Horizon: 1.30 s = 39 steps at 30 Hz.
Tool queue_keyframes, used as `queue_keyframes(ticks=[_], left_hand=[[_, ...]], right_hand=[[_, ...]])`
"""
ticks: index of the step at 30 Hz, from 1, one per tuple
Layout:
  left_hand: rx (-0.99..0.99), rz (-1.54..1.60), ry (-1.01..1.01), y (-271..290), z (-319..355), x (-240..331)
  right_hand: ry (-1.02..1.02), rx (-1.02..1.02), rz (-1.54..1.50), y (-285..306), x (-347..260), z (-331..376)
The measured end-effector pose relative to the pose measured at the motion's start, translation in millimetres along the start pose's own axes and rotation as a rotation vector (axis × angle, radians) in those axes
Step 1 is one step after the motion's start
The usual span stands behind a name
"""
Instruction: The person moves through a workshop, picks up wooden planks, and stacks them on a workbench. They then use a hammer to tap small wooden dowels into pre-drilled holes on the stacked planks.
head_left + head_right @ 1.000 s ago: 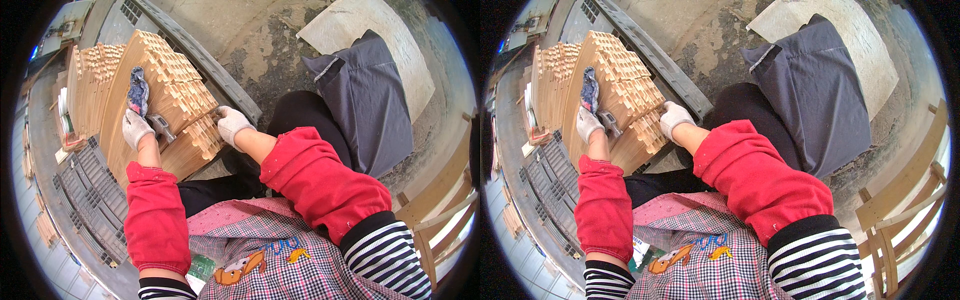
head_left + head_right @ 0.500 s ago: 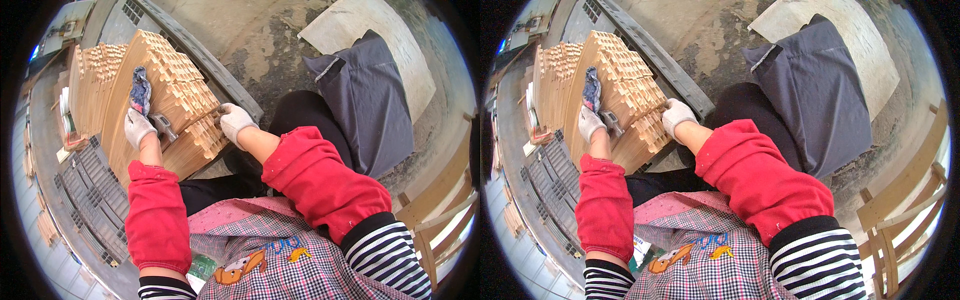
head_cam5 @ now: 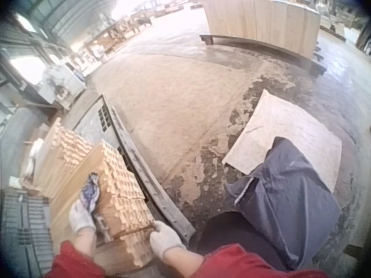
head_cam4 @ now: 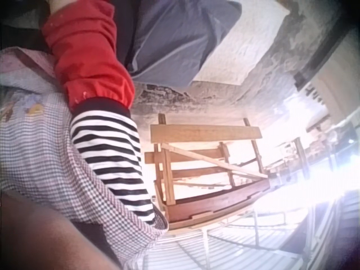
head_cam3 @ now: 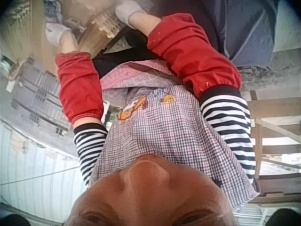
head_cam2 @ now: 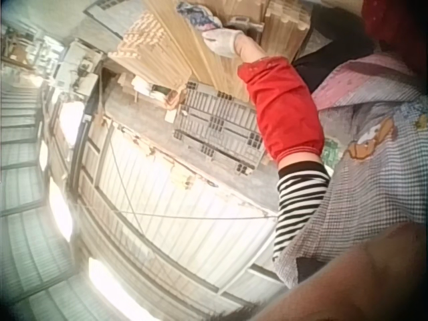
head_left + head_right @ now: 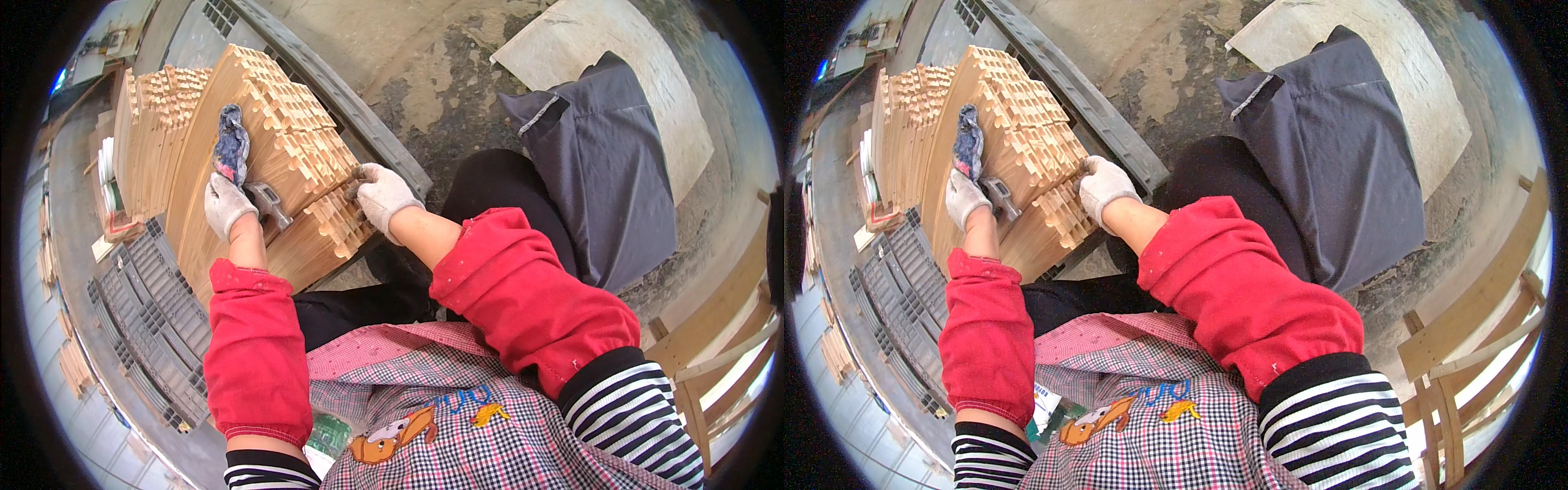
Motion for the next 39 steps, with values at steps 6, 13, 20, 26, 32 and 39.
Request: queue_keyframes(ticks=[6, 13, 20, 26, 32, 39], left_hand=[[-0.016, 0.051, -0.016, -3.6, 0.2, 1.4], [-0.003, 0.048, -0.029, -7.9, -7.4, -4.4], [-0.012, 0.044, -0.026, -5.0, -2.7, -1.5], [-0.001, 0.037, -0.064, -6.6, -6.9, -5.2], [-0.023, 0.098, -0.041, -7.3, -4.3, -3.9], [-0.003, 0.046, -0.006, -6.4, -6.8, -8.3]], right_hand=[[0.015, 0.015, -0.112, -8.5, 19.0, -1.4], [0.036, 0.025, -0.097, -9.3, 16.7, -0.9], [0.099, 0.001, -0.037, -13.0, 4.4, 7.7], [0.095, -0.015, -0.045, -10.6, -3.7, 10.6], [0.149, -0.003, -0.06, -16.0, -2.4, 11.7], [0.152, -0.035, 0.09, -10.2, -18.5, 18.6]])
Point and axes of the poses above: each hand's wrist, its own z-axis away from the middle knuckle, its own y-axis out of the back of the hand, x = y × z, the point moved 4 cm from there along -z, towards the middle knuckle, and after that the axes turned 15 degrees about y, right-handed, at the moved point
